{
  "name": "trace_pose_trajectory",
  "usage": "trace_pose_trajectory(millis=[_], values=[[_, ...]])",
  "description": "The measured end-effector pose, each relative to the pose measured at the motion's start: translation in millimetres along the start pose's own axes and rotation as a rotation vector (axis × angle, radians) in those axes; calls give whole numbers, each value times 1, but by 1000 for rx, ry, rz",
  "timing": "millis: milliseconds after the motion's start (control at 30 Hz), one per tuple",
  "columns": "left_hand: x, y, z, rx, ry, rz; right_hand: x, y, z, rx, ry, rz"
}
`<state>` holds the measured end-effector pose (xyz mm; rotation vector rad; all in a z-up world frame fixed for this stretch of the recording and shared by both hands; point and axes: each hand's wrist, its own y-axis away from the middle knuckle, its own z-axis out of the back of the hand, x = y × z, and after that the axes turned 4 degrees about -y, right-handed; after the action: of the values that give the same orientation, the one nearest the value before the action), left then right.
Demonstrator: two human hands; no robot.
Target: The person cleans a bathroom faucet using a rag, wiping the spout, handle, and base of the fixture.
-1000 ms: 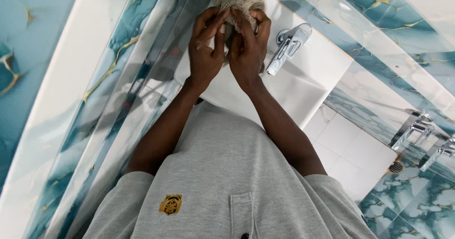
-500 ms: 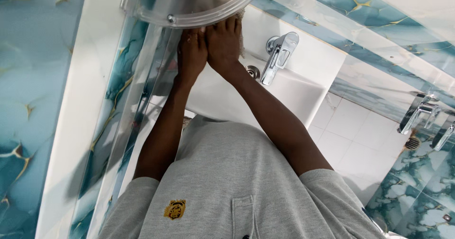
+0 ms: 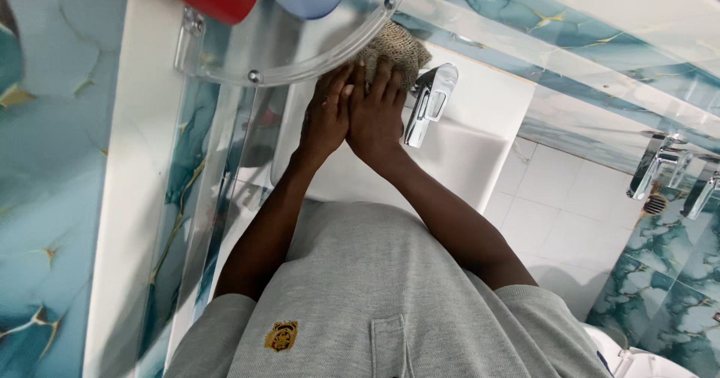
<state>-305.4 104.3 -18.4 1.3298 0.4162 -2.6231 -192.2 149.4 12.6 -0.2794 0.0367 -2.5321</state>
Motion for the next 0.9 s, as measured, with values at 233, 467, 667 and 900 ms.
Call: trace_pose_trajectory(millis=[233,467,667,900], values=[[54,-31,4,18,-97,170,16,-53,-14,59,87,90],[5,-31,23,53,15,44,-2,-19,9,23,-117,44],[11,-22,20,51,243,-6,11,-9,22,108,-34,31],[67,-29,12,-73,-21,156,28,-65,15,536,-40,95]])
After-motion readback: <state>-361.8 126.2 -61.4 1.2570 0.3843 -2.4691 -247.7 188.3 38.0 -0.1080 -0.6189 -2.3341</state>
